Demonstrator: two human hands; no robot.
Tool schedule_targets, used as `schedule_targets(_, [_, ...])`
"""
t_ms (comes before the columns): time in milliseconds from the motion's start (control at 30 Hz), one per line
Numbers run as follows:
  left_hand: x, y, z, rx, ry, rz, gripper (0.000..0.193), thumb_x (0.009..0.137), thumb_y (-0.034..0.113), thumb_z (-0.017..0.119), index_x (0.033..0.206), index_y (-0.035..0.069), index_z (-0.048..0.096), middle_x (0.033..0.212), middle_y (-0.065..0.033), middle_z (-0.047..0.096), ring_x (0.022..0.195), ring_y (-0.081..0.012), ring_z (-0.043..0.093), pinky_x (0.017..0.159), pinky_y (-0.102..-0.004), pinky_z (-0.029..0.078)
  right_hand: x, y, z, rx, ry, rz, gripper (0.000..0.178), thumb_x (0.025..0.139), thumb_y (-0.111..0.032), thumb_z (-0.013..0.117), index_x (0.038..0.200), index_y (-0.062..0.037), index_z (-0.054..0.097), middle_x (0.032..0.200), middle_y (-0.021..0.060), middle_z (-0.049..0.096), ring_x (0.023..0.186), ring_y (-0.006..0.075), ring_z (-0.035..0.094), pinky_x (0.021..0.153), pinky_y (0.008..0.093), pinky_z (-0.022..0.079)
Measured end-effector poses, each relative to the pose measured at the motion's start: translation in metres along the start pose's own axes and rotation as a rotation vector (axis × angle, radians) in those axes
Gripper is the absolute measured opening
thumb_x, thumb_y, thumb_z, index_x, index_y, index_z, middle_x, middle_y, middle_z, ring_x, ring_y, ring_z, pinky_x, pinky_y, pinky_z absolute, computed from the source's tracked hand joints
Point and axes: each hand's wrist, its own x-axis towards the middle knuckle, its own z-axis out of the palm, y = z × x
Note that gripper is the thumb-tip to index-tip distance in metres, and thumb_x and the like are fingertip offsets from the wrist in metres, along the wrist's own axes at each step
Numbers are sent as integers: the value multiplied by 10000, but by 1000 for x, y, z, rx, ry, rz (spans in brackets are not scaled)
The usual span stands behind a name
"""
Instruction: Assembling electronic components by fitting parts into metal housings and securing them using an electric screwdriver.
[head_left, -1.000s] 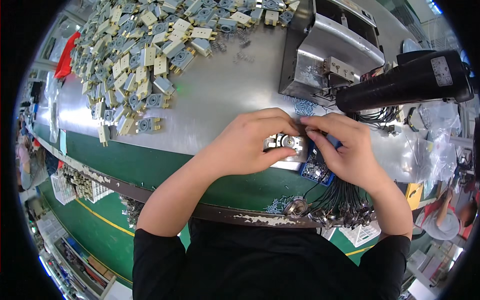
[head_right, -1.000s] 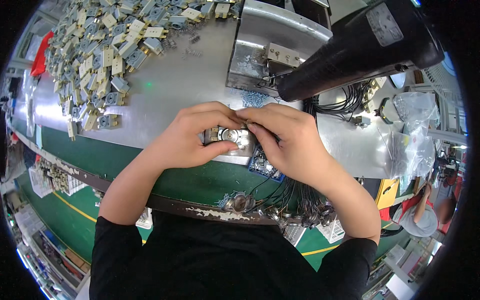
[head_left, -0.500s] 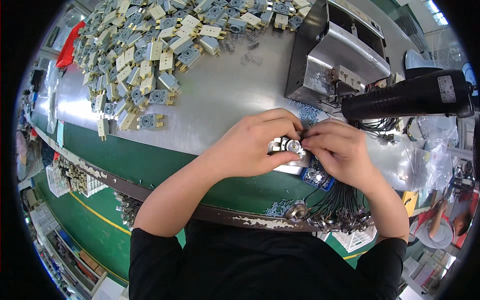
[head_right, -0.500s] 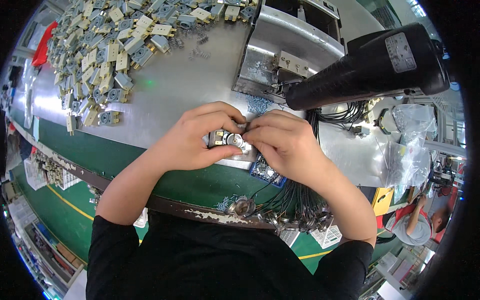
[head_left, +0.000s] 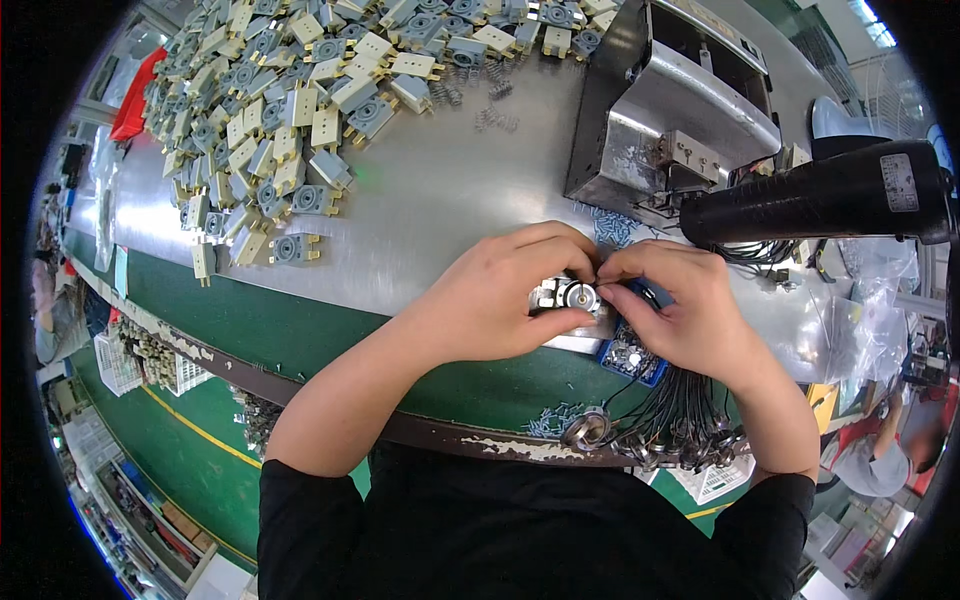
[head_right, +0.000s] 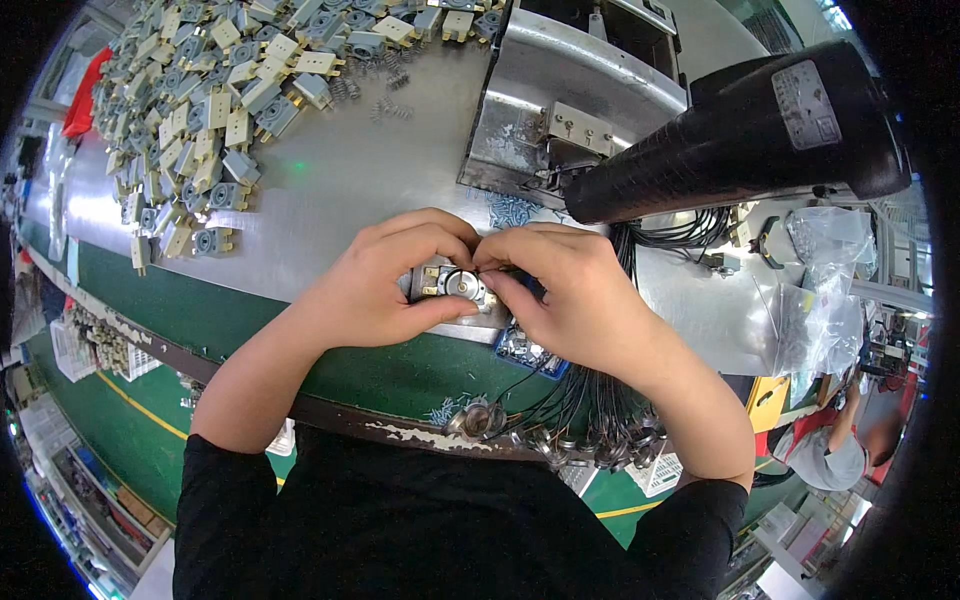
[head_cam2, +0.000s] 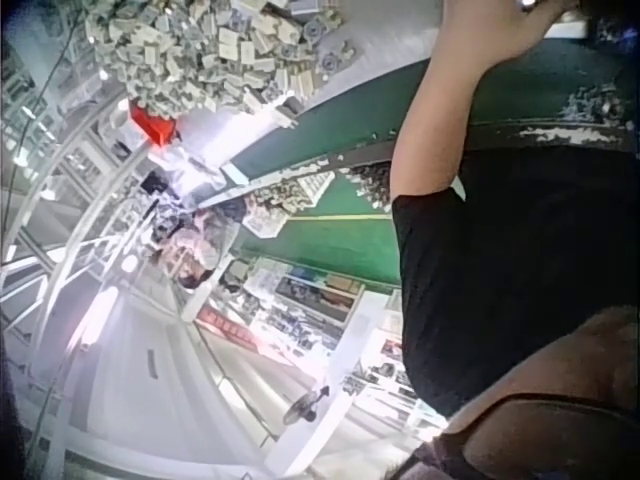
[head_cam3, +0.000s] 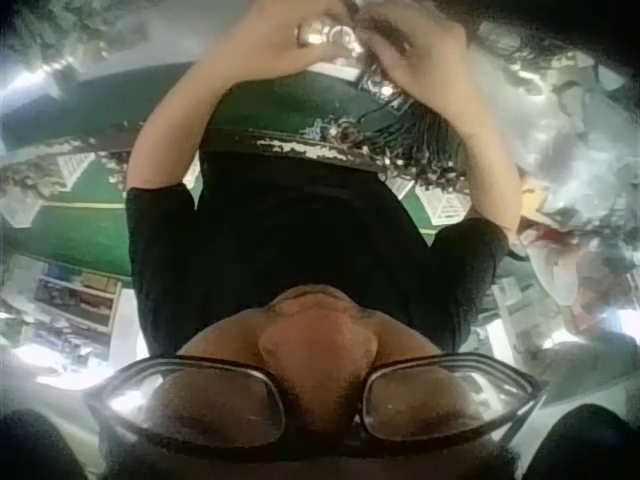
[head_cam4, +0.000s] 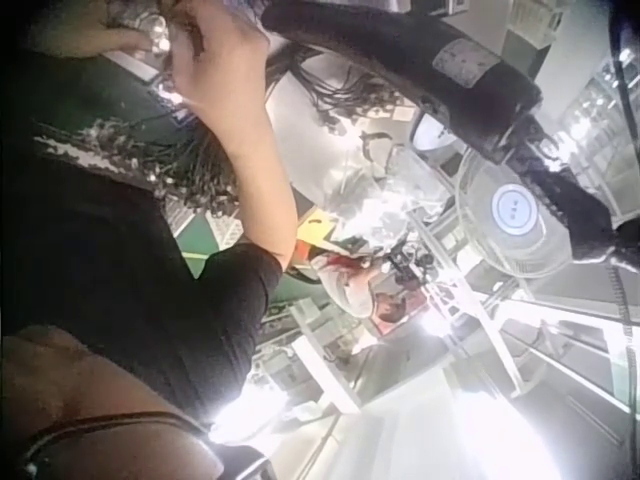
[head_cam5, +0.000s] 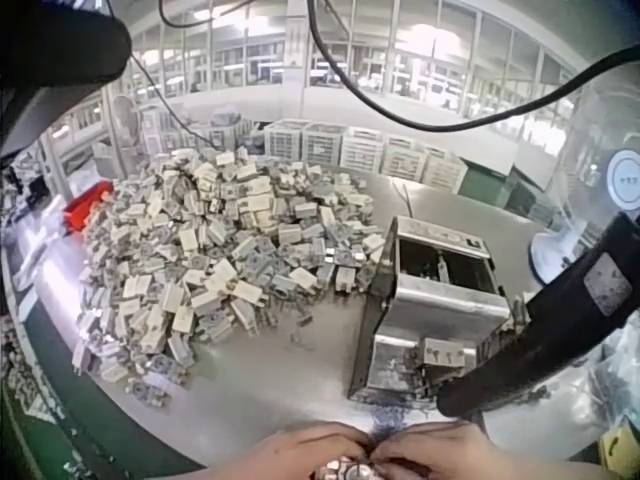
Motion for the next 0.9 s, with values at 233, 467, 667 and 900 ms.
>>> schedule_targets(233, [3, -3, 6, 15, 6, 86, 353, 787, 77, 874, 1117, 32, 756, 1192, -132, 727, 1071, -316, 717, 912, -401, 576, -9, 5, 0, -277, 127, -171, 215, 778, -1, 853, 931, -11, 702, 849, 111, 723, 696, 272, 689, 627, 363, 521])
schedule_targets(467, [5, 1, 1, 37, -30, 56, 339, 787, 63, 866, 1116, 47, 786, 1195, -120, 743, 1056, -308, 734, 886, -387, 590, -39, 12, -46, -209, 1144, -463, 563, 946, -335, 770, 1327, 8, 537, 1220, 201, 665, 1115, 348, 653, 980, 476, 537])
schedule_targets(667, [12, 8, 2, 47, -24, 49, 343, 787, 63, 867, 1121, 47, 786, 1192, -120, 744, 1065, -305, 734, 897, -388, 593, 3, 11, -93, 545, 420, 45, 1144, 870, -846, 587, 1573, 10, 302, 1256, 217, 629, 1194, 347, 624, 1060, 467, 474])
schedule_targets(900, [20, 16, 1, 51, -31, 5, 347, 789, 66, 872, 1125, 46, 785, 1190, -132, 742, 1090, -315, 730, 921, -394, 591, 48, -1, -102, 926, 301, -178, 1066, 910, -881, 451, 1478, 18, 382, 912, 99, 562, 758, 240, 596, 739, 386, 497])
